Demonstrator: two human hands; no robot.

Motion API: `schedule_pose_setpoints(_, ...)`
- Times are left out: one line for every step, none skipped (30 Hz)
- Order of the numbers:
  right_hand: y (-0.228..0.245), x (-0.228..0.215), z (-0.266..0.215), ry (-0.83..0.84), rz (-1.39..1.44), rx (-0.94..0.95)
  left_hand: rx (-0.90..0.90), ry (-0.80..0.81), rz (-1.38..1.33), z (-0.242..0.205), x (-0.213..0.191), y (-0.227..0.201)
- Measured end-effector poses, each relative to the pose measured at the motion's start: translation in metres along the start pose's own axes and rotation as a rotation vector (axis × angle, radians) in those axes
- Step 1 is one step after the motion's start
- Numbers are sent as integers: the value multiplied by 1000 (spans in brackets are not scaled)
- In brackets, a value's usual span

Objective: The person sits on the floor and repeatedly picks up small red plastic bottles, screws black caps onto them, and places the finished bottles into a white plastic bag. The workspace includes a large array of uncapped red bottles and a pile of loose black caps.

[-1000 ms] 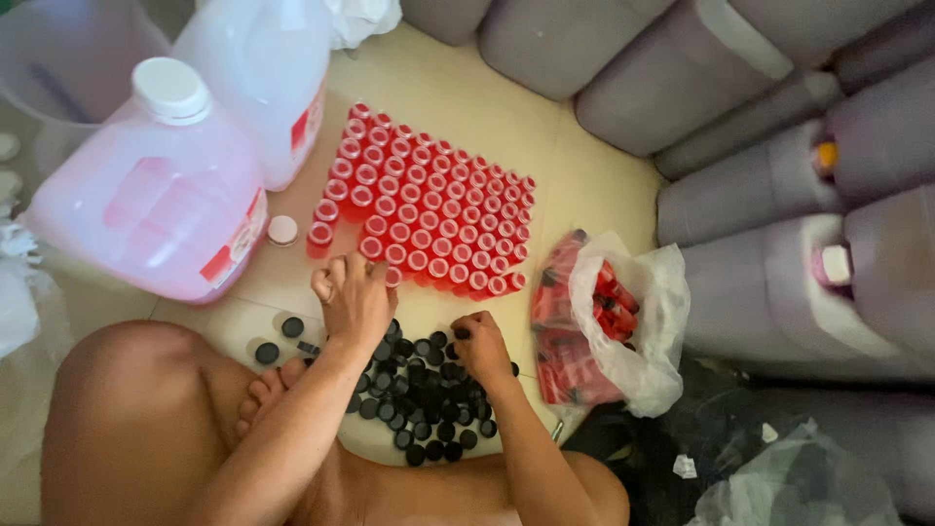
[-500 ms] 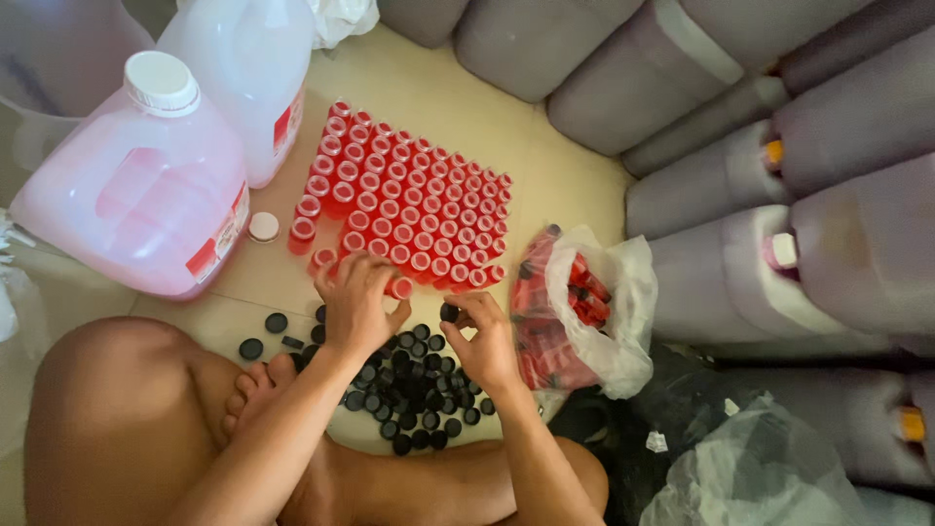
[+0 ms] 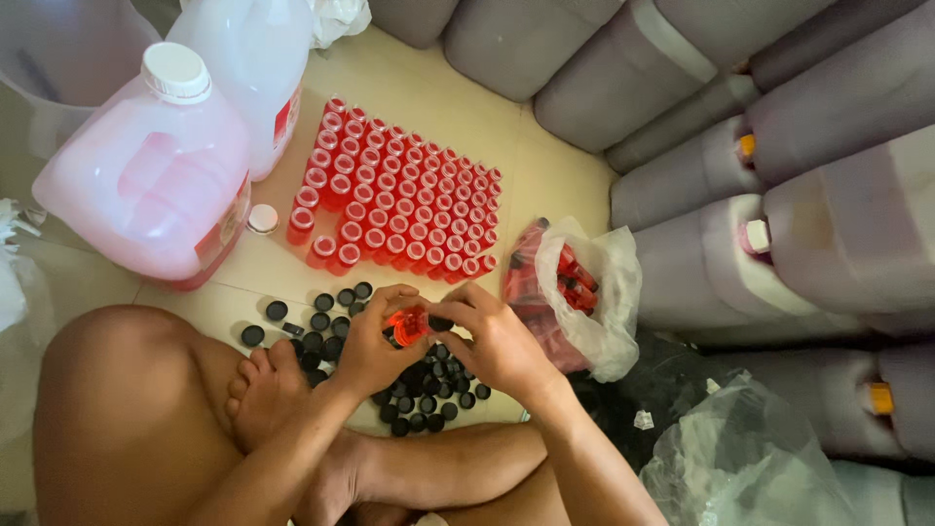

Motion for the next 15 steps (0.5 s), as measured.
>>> schedule_pose_setpoints(1, -2, 0, 4, -2, 1, -1, 0, -4, -2, -1, 5)
schedule_pose_setpoints(3, 0, 0, 46, 41, -8, -15, 64, -101, -3, 2, 11)
schedule_pose_setpoints(5, 1, 0, 86, 83, -17, -28, 130, -197, -3, 4, 16)
schedule_pose_setpoints(5, 2, -2, 88, 81, -15, -28, 131, -199, -3, 7, 28)
schedule_pose_setpoints(2, 4, -4, 102, 93, 28, -77, 160, -340, -1, 11, 42)
schedule_pose_setpoints(-1, 7, -7, 117, 104, 71, -127, 190, -481, 0, 15, 57)
schedule_pose_setpoints(-5, 14, -9, 119, 103, 71, -126, 190, -483, 1, 18, 62)
schedule_pose_setpoints(-16, 20, -13, 92, 102, 157, -123, 180, -524, 1, 20, 68)
schedule_pose_setpoints(-27, 27, -18, 68, 101, 244, -123, 169, -566, 1, 22, 74)
schedule_pose_setpoints(-35, 41, -24, 72, 102, 245, -125, 167, -569, 0, 24, 84)
schedule_pose_setpoints(-51, 52, -33, 78, 15, 336, -83, 111, -478, -1, 23, 91)
schedule_pose_setpoints(-65, 62, -43, 84, -72, 426, -42, 55, -387, -2, 22, 98)
schedule_pose_setpoints(-64, 64, -41, 87, -71, 425, -43, 53, -388, -4, 23, 96)
schedule_pose_setpoints(-66, 64, -42, 104, -97, 478, -20, 15, -354, -6, 21, 94)
schedule_pose_setpoints(-67, 66, -44, 121, -122, 531, 1, -23, -318, -10, 19, 91)
Point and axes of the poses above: each hand's wrist, its own z-axis towards the middle knuckle, its own x-axis out of the palm, y = z × x, the point moved 8 cm from there along z, towards the middle knuckle, and after that the axes turned 13 degrees about -x, right-handed, at the moved point
